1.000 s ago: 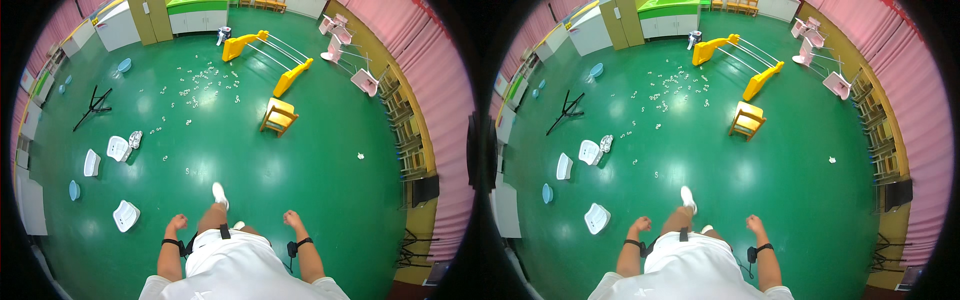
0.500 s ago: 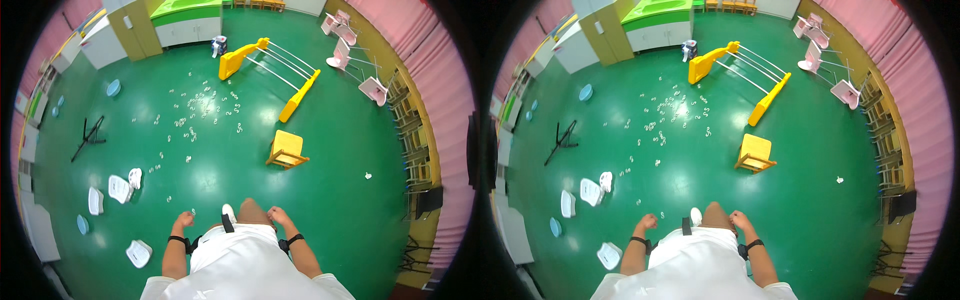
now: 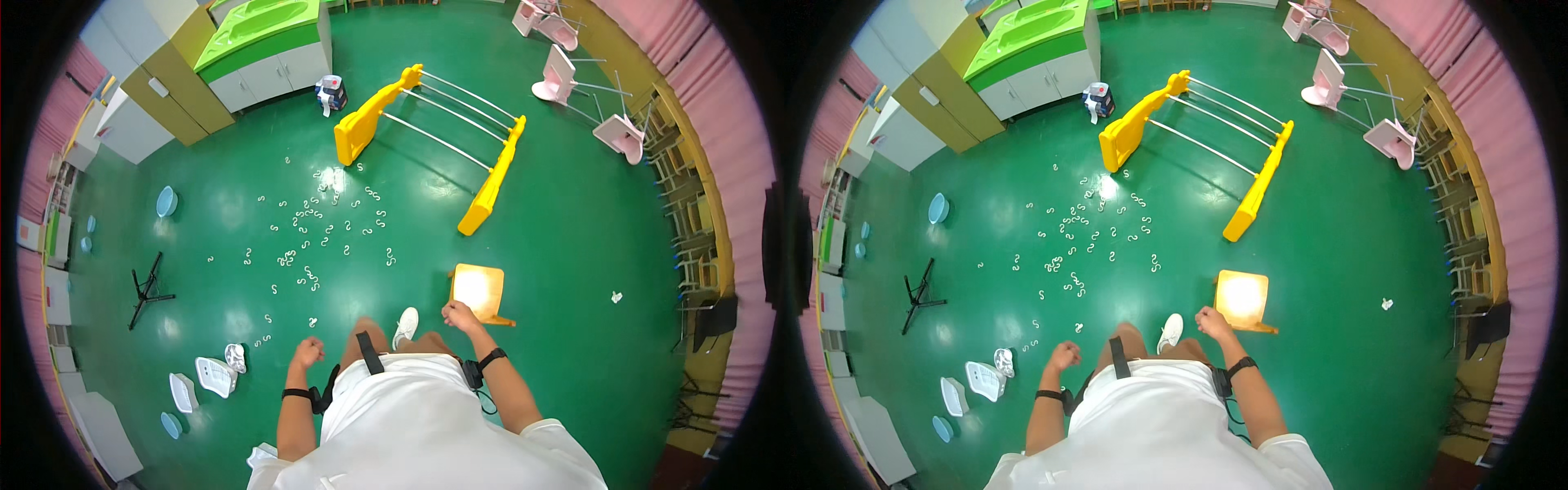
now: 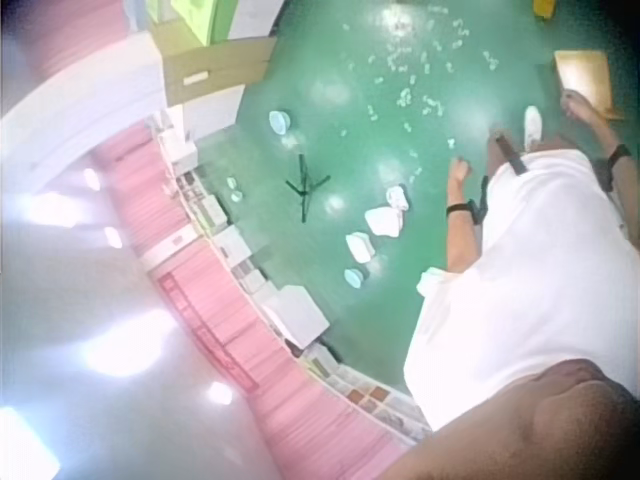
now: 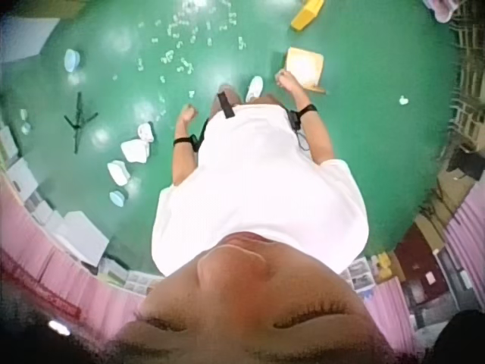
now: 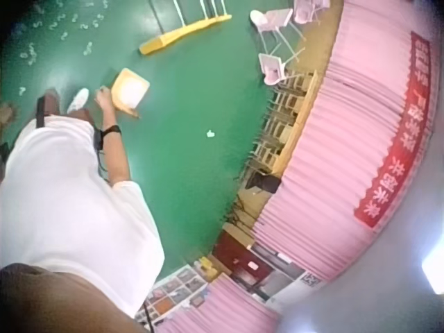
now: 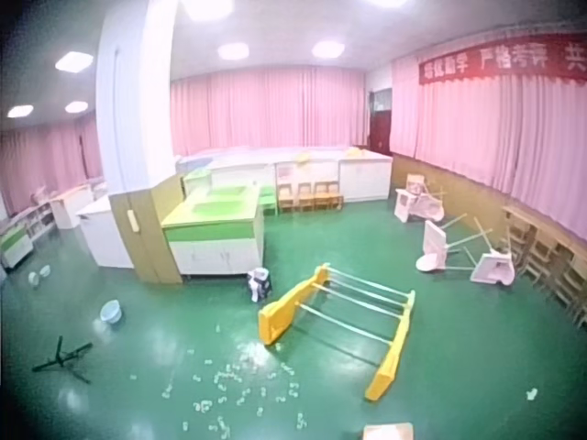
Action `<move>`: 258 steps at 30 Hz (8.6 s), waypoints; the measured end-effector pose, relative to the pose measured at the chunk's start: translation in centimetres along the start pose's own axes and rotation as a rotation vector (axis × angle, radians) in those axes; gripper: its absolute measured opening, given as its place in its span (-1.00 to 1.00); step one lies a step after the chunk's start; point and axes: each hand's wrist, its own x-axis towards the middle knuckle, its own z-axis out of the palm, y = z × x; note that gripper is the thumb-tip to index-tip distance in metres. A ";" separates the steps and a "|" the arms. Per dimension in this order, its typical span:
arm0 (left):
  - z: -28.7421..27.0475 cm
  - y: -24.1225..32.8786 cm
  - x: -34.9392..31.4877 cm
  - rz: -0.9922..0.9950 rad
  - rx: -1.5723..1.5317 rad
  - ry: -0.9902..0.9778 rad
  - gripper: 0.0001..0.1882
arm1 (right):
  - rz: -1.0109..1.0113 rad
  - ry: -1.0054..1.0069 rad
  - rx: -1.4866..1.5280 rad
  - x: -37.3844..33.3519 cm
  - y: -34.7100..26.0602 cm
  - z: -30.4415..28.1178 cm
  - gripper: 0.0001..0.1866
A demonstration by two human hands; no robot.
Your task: Picking up white S-hooks from the floor and hanging them on a yellow plastic play structure bar.
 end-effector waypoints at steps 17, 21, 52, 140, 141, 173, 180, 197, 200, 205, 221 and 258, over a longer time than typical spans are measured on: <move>-13.6 31.6 27.5 -0.038 -0.169 -0.163 -0.82 | 0.245 0.239 0.471 19.9 -19.5 -12.7 -0.75; -15.1 42.5 36.1 0.037 -0.180 -0.185 -0.83 | 0.183 0.299 0.534 25.2 -24.3 -17.8 -0.80; 9.0 84.5 67.3 -0.282 0.742 -0.530 0.39 | 0.177 0.284 -0.677 80.8 -41.7 -57.8 -0.39; 22.9 45.7 14.4 -0.574 -0.499 0.173 -0.65 | -0.699 0.315 -1.356 56.5 -70.1 -19.2 -0.51; 22.7 46.0 13.8 -0.654 -0.604 0.175 -0.65 | -0.697 0.319 -1.372 57.0 -70.2 -18.2 -0.51; 27.0 41.4 1.1 -1.239 -0.989 0.649 -0.52 | -1.087 0.118 -1.533 60.7 -76.9 8.2 -0.14; 36.4 31.0 -3.6 -1.346 -1.194 0.304 -0.24 | -1.340 -0.039 -1.742 48.3 -67.4 8.1 -0.20; 45.0 18.7 6.8 -1.169 -0.922 0.008 -0.40 | -0.840 -0.452 -2.028 29.8 -53.3 6.4 -0.56; 46.9 17.4 7.1 -1.152 -0.798 -0.016 -0.52 | -0.708 -0.465 -2.010 29.8 -51.9 3.5 -0.58; 47.6 15.5 6.9 -1.058 -0.742 0.042 -0.61 | -0.480 -0.370 -1.983 30.0 -50.5 -2.4 -0.63; 35.0 9.3 11.8 -1.006 -0.114 -0.123 -0.72 | -0.098 -0.333 -1.648 46.8 -47.0 -18.2 -0.65; 7.2 -9.3 15.2 -1.241 -0.608 -0.270 -0.61 | -0.627 0.264 -1.349 71.8 -59.0 18.0 -0.54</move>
